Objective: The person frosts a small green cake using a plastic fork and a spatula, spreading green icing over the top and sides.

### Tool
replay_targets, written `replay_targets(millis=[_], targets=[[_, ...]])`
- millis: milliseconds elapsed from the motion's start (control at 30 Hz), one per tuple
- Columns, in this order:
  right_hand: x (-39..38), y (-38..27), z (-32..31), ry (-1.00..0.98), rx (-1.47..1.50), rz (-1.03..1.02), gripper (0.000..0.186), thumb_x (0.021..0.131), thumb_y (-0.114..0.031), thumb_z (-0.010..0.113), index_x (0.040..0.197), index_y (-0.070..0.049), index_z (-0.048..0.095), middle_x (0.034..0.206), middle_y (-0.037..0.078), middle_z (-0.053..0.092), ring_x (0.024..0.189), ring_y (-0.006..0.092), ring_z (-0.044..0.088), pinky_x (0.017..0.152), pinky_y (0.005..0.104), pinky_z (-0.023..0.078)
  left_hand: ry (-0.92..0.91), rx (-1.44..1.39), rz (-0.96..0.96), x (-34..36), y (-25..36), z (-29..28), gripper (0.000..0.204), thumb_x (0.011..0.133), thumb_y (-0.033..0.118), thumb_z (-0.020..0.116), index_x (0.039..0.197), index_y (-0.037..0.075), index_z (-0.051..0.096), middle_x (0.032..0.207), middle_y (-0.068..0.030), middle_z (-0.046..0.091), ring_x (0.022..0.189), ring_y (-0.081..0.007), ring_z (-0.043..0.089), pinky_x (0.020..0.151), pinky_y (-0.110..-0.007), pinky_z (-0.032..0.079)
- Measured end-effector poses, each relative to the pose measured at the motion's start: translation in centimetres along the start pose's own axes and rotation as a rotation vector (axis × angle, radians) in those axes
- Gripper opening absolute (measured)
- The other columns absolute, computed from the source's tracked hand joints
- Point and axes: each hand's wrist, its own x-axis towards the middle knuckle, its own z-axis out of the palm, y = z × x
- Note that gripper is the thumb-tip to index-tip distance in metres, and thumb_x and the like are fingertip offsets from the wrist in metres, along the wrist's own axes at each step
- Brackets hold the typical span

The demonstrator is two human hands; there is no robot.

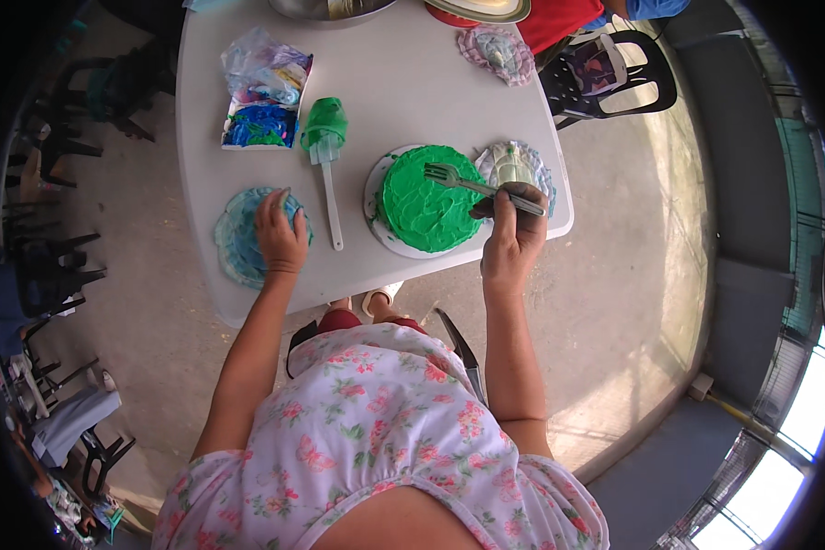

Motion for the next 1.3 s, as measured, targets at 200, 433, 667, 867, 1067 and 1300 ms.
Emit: replay_targets(millis=[200,433,667,867,1067,1300], targets=[[-0.8,1.3,1.7,-0.055,-0.141,-0.033,0.006,0.085,0.0,0.046,0.091,0.002,0.048,0.074,0.006,0.053,0.06,0.0109,0.054,0.056,0.0218,0.045,-0.032,-0.018,-0.03,0.0,-0.1,0.1,0.04,0.077,0.015,0.056,0.113,0.004,0.046,0.112,-0.0144,0.047,0.105,-0.0318,0.044,0.089,-0.042,0.035],[-1.3,1.1,2.2,-0.027,-0.225,-0.085,0.013,0.089,-0.007,0.042,0.094,0.003,0.049,0.072,0.009,0.056,0.059,0.0132,0.056,0.056,0.0235,0.045,-0.048,-0.034,-0.035,0.0,0.0,0.0,0.04,0.077,0.017,0.056,0.114,0.005,0.045,0.112,-0.0129,0.047,0.105,-0.0307,0.044,0.089,-0.041,0.034],[-1.2,0.2,3.0,-0.102,-0.414,-0.12,0.011,0.087,-0.005,0.044,0.089,0.002,0.052,0.075,0.008,0.057,0.06,0.0121,0.057,0.055,0.0232,0.045,-0.056,-0.037,-0.026,0.1,-0.1,-0.2,0.04,0.077,0.018,0.056,0.114,0.006,0.045,0.112,-0.0126,0.048,0.106,-0.0302,0.044,0.089,-0.041,0.034],[-0.9,1.0,3.8,-0.113,-0.432,-0.145,0.009,0.085,-0.003,0.046,0.088,0.002,0.052,0.072,0.009,0.057,0.059,0.0138,0.059,0.051,0.0251,0.046,-0.045,-0.053,-0.023,0.1,-0.1,-0.2,0.04,0.078,0.018,0.056,0.115,0.007,0.044,0.112,-0.0121,0.048,0.106,-0.0301,0.044,0.089,-0.041,0.034],[-0.5,2.5,4.1,-0.121,-0.441,-0.12,0.009,0.084,-0.004,0.046,0.086,0.002,0.053,0.07,0.01,0.057,0.056,0.0148,0.059,0.05,0.0253,0.045,-0.055,-0.037,-0.041,0.1,0.1,-0.4,0.041,0.077,0.019,0.056,0.115,0.007,0.045,0.112,-0.0117,0.048,0.106,-0.0297,0.044,0.089,-0.04,0.034],[-0.3,3.6,4.6,-0.121,-0.396,-0.088,0.008,0.084,-0.004,0.047,0.085,0.002,0.053,0.068,0.009,0.056,0.054,0.0144,0.059,0.05,0.0252,0.045,-0.067,-0.032,-0.043,0.2,0.1,-0.5,0.04,0.078,0.018,0.055,0.114,0.005,0.045,0.112,-0.0124,0.048,0.106,-0.0301,0.044,0.09,-0.04,0.034]])
